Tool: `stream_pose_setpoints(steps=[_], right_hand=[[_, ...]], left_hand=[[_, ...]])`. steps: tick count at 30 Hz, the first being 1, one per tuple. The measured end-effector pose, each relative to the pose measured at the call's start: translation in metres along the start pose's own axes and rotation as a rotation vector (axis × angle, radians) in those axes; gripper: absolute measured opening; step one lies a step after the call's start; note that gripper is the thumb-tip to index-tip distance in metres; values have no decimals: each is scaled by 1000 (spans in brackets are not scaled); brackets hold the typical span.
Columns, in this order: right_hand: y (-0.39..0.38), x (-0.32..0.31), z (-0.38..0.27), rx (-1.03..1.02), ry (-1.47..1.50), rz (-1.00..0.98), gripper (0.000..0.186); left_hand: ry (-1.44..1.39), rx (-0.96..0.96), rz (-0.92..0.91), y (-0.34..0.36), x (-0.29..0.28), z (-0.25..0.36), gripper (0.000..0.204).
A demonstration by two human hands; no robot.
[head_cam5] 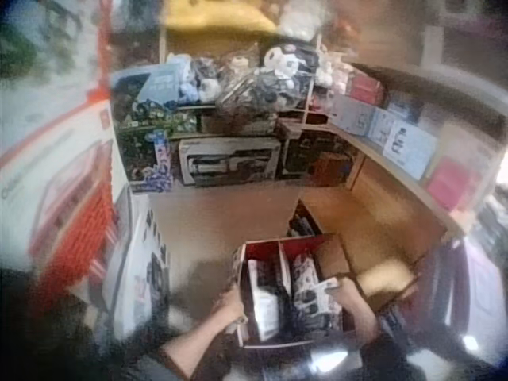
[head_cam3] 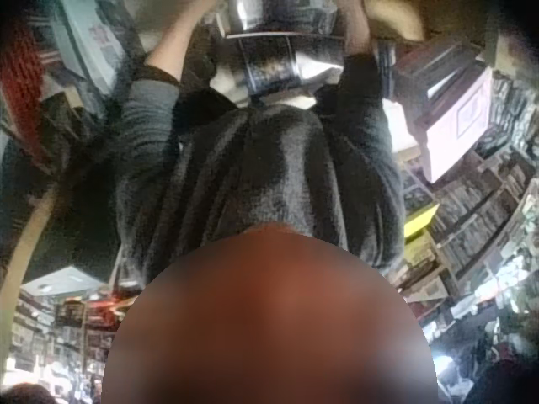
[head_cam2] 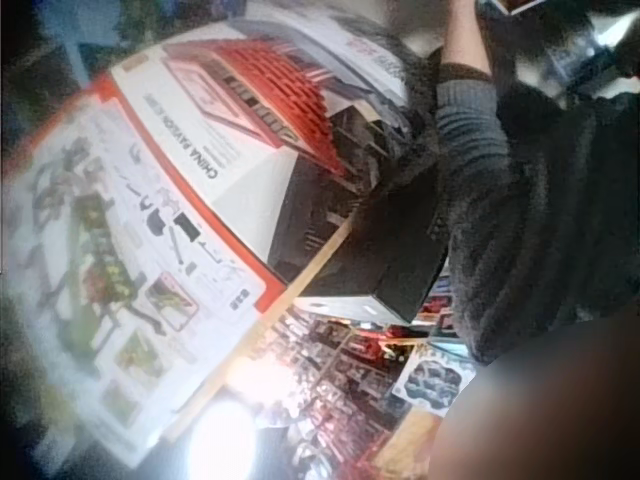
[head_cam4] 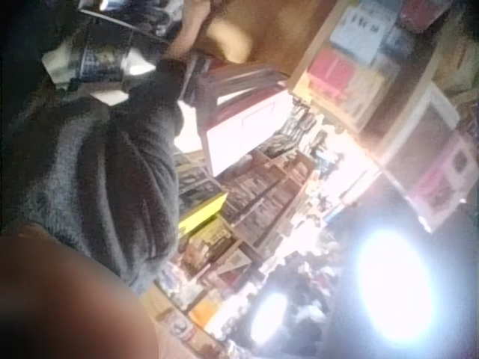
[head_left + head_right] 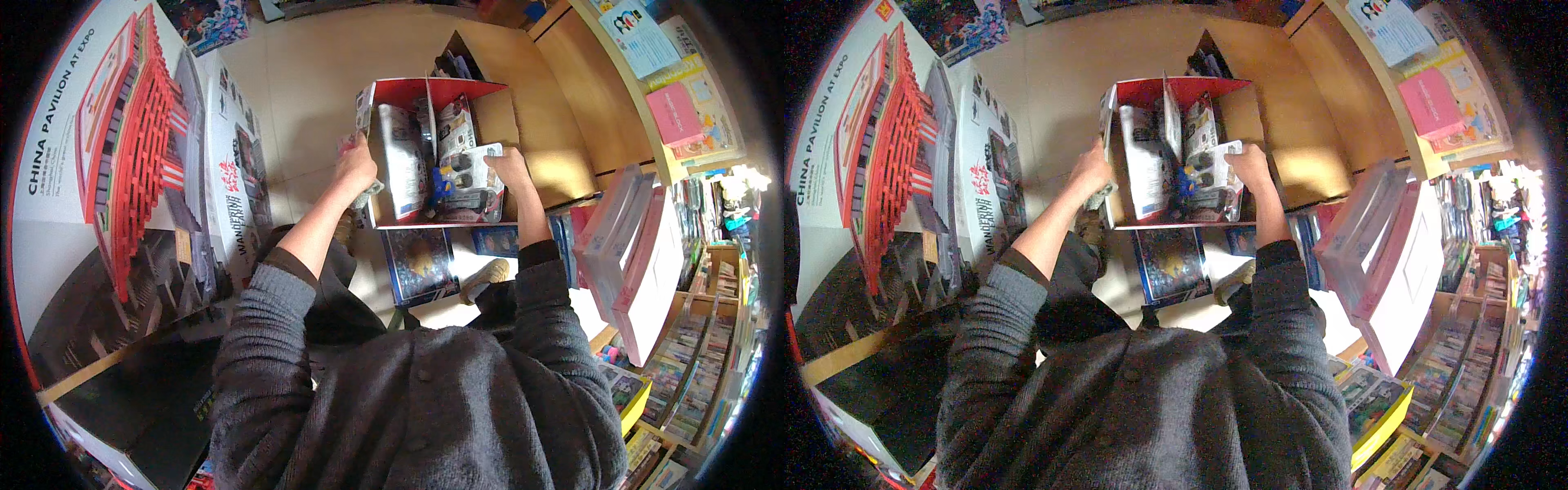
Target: The person sits on the floor and organizes boxed toys and games on a low shelf. They wipe boxes with a cloth, open and close boxes, and stack them neatly on the shelf.
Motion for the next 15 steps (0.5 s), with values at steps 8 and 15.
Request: stream_pose_setpoints(steps=[8,15], right_hand=[[-18,63,-91,-278,-560,87,17],[-73,76,-127,-562,-641,83,9]], left_hand=[[51,65,95,-11,33,29,71],[-2,11,111,12,54,5,75]])
Point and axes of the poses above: each hand's wrist, its own y-axis towards the middle knuckle, its own x-axis out of the palm, z = x × y, the point moved 4 cm from there along y, towards the middle knuckle
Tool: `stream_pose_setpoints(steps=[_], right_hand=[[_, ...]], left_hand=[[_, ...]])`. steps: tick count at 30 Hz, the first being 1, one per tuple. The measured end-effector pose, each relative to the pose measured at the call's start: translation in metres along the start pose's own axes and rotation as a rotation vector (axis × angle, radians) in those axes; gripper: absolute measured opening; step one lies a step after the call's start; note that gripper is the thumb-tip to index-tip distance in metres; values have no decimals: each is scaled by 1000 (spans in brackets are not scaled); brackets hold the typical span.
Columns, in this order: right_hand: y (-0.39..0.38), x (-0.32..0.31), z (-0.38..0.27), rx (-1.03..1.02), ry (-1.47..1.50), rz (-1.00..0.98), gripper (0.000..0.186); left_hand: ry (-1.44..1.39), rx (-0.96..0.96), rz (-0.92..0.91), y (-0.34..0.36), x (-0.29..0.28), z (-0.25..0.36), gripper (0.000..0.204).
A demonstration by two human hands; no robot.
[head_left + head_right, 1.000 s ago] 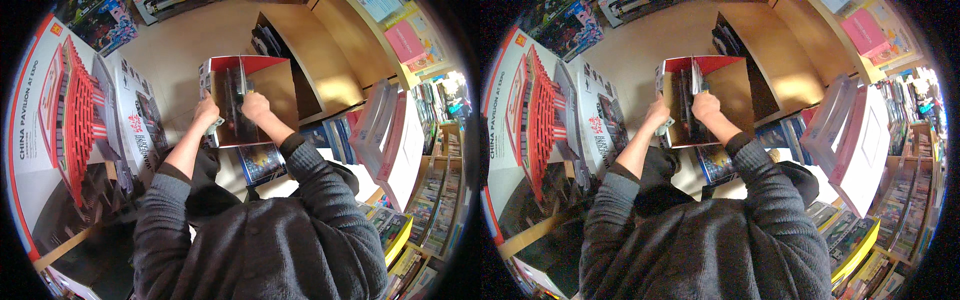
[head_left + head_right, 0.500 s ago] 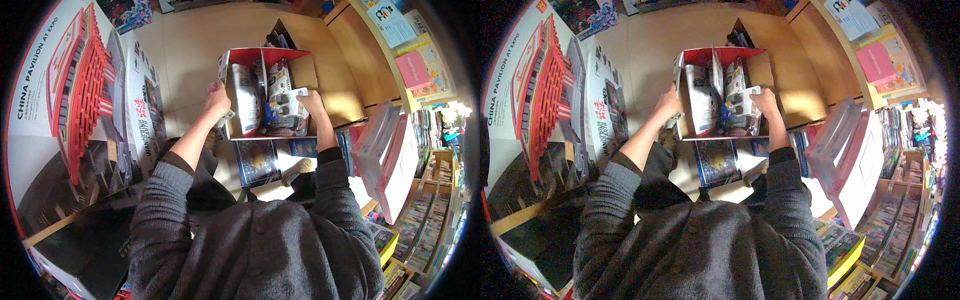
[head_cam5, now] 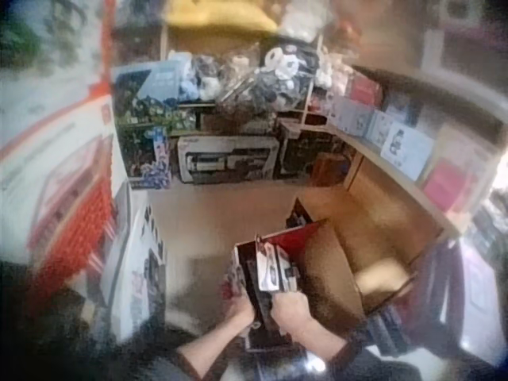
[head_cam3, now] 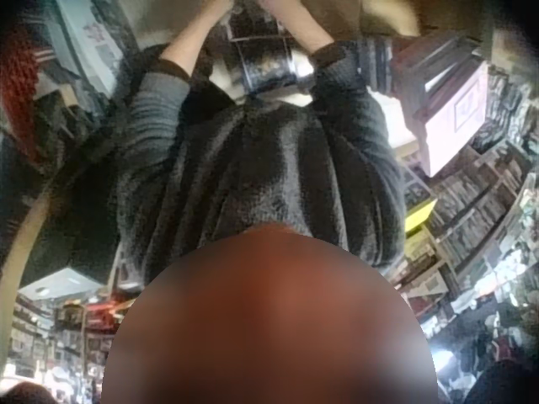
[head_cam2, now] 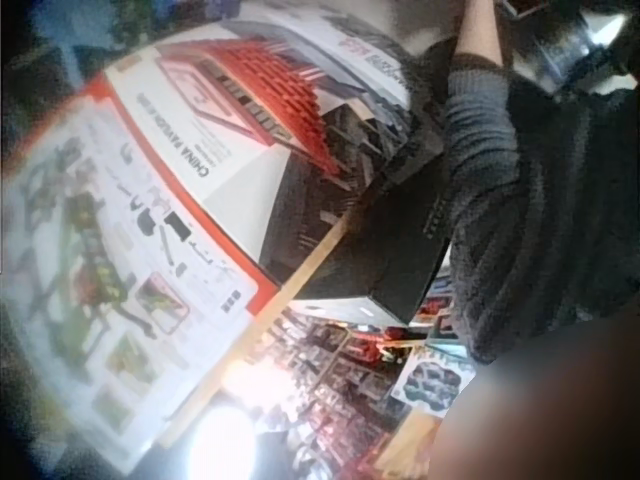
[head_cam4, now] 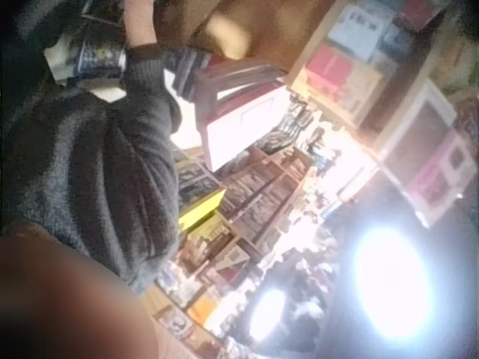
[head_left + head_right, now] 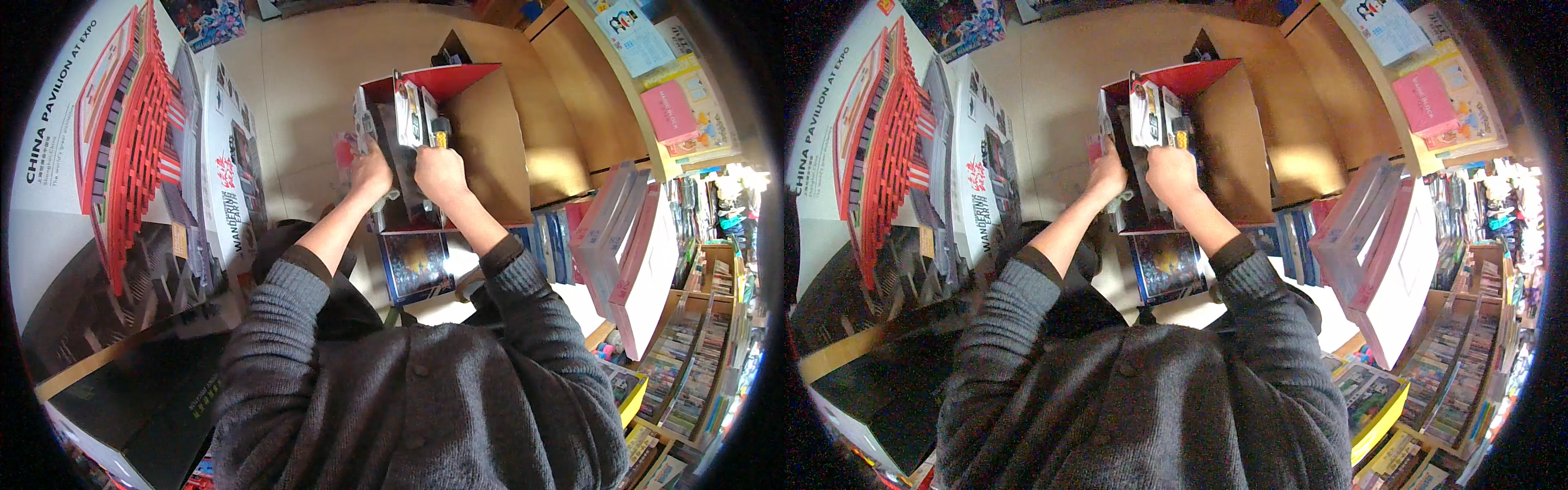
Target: The person sits on the floor and organizes boxed toys and games on a low shelf. They wipe boxes with a cloth, open and close boxes, and stack them neatly on the shelf.
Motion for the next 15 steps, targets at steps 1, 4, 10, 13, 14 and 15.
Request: stream_pose_setpoints(steps=[1,4,10,13,14,15], right_hand=[[-2,-7,4,8,-1,11,9],[-12,-28,22,53,-3,29,7],[-26,-44,19,-87,42,70,13],[-22,-43,31,-103,78,32,22],[-23,-50,43,-21,177,197,25],[-23,-51,58,97,201,226,29]], left_hand=[[-9,-9,15,8,4,-7,76],[-435,-5,18,31,14,-34,42],[-1378,-190,-292,16,13,-56,10],[-1373,-36,-312,4,-4,-41,12],[-1373,-25,-318,0,-6,-36,16],[-1379,-17,-322,-3,-7,-32,20]])
Point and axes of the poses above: each hand's wrist, its own y-axis towards the middle knuckle, its own x-axis out of the palm, z = x × y, the point moved 4 cm from there along y, towards the middle knuckle
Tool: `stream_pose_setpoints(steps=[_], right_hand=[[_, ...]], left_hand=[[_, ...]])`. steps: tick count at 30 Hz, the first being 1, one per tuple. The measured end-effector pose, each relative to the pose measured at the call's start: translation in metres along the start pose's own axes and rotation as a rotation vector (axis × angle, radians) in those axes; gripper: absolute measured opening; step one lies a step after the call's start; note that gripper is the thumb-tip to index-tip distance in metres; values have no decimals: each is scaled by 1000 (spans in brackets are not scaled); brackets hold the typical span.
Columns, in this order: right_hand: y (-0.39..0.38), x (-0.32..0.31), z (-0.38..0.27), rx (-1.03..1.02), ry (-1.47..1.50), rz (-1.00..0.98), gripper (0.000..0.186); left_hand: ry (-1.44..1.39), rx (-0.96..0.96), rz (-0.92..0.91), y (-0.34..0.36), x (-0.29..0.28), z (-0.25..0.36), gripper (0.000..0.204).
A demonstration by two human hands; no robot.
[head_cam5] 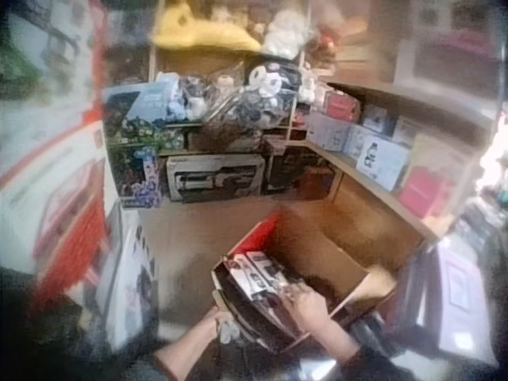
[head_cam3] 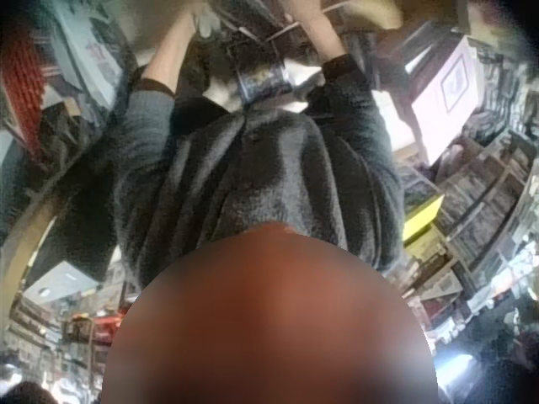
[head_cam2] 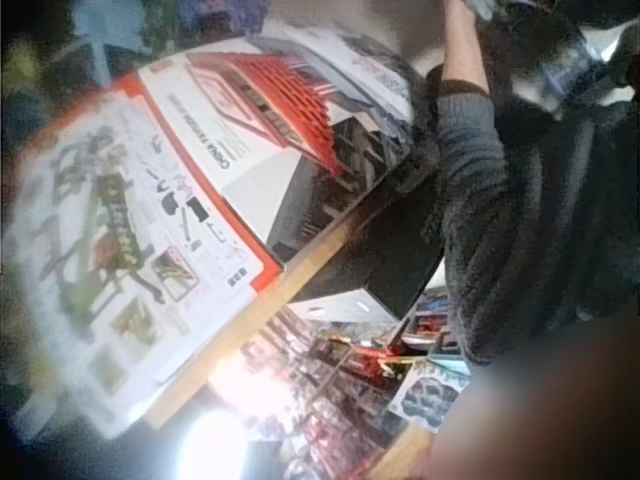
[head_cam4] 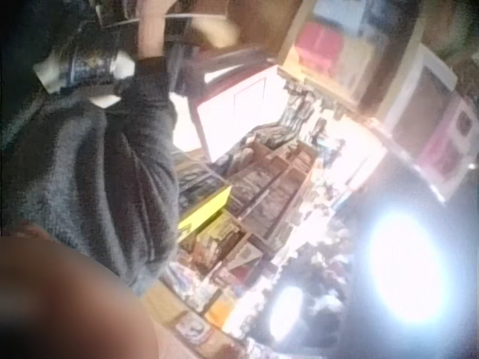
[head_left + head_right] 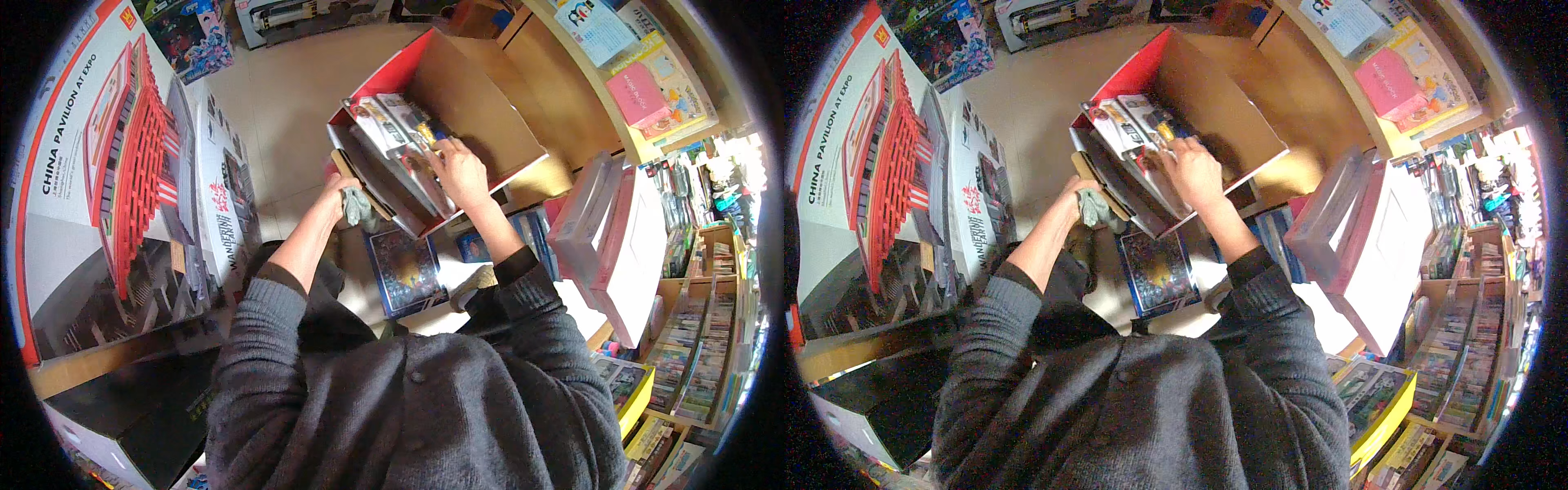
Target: The person sits on the floor and organizes boxed toys and games on a low shelf. They wipe boxes with a cloth, open and close boxes, and stack them neatly on the shelf.
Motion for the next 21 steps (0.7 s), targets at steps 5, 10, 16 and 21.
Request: stream_pose_setpoints(steps=[5,10,16,21], right_hand=[[-8,22,30,14,-197,-168,53],[8,59,34,130,-330,-138,47],[49,16,50,266,-146,-47,27],[30,-28,33,284,524,197,27]], left_hand=[[28,58,-6,-8,7,10,22],[231,178,104,-14,0,30,21],[234,146,216,5,-38,41,14],[188,189,319,43,-106,48,12]])
Point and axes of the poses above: each hand's wrist, its own y-axis towards the middle knuckle, its own x-axis out of the palm, z = x × y, the point moved 4 cm from there along y, towards the middle knuckle
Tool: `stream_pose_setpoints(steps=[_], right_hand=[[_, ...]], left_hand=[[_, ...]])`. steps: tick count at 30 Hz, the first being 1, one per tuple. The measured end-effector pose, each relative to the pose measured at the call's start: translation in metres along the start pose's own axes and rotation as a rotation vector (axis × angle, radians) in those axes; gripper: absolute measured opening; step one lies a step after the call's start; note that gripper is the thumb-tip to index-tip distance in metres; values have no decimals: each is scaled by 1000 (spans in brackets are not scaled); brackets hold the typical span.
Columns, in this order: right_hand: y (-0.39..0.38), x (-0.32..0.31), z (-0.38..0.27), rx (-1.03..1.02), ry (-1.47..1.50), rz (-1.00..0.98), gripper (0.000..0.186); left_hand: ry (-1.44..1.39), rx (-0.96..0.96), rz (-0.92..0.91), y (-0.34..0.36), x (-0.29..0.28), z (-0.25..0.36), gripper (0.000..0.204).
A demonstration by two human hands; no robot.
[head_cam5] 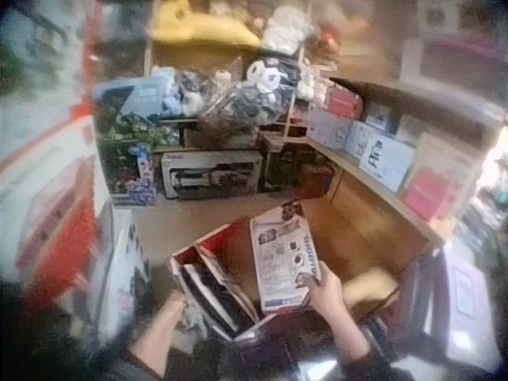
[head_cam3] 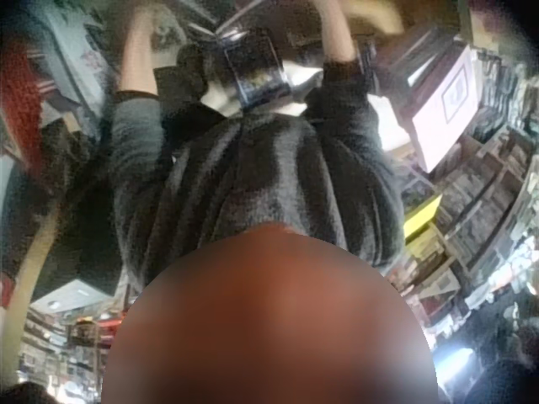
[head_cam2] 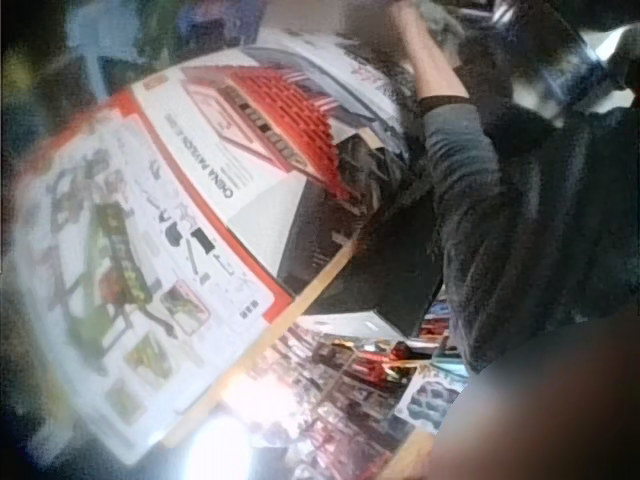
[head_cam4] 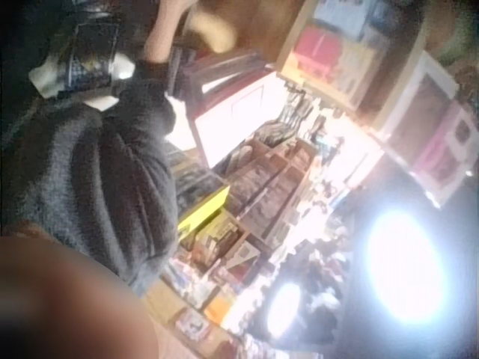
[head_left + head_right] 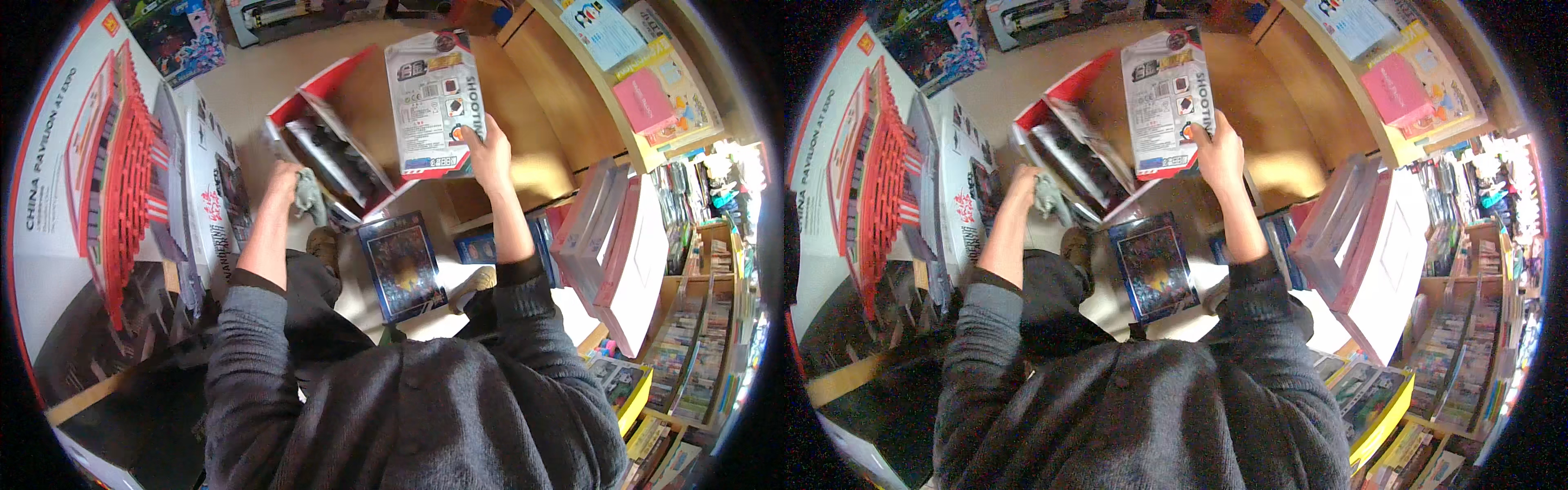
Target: The person sits on the floor and organizes boxed toys and games on a low shelf. They wipe boxes with a cloth, open and close boxes, and stack them neatly on the shelf.
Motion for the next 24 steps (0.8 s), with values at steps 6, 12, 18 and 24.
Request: stream_pose_setpoints(steps=[6,12,18,24], right_hand=[[-71,-9,44,185,-314,-289,27],[-48,82,139,222,-1014,-669,21],[46,100,200,515,-1281,-549,21],[73,144,230,519,-1076,-390,88]], left_hand=[[151,83,396,37,-81,-1,24],[216,239,472,21,-58,41,29],[-161,49,161,6,-21,63,18],[-32,15,111,-1,7,67,26]])
Point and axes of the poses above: each hand's wrist, its own y-axis towards the middle knuckle, its own x-axis out of the palm, z = x × y, the point moved 4 cm from there along y, towards the middle knuckle
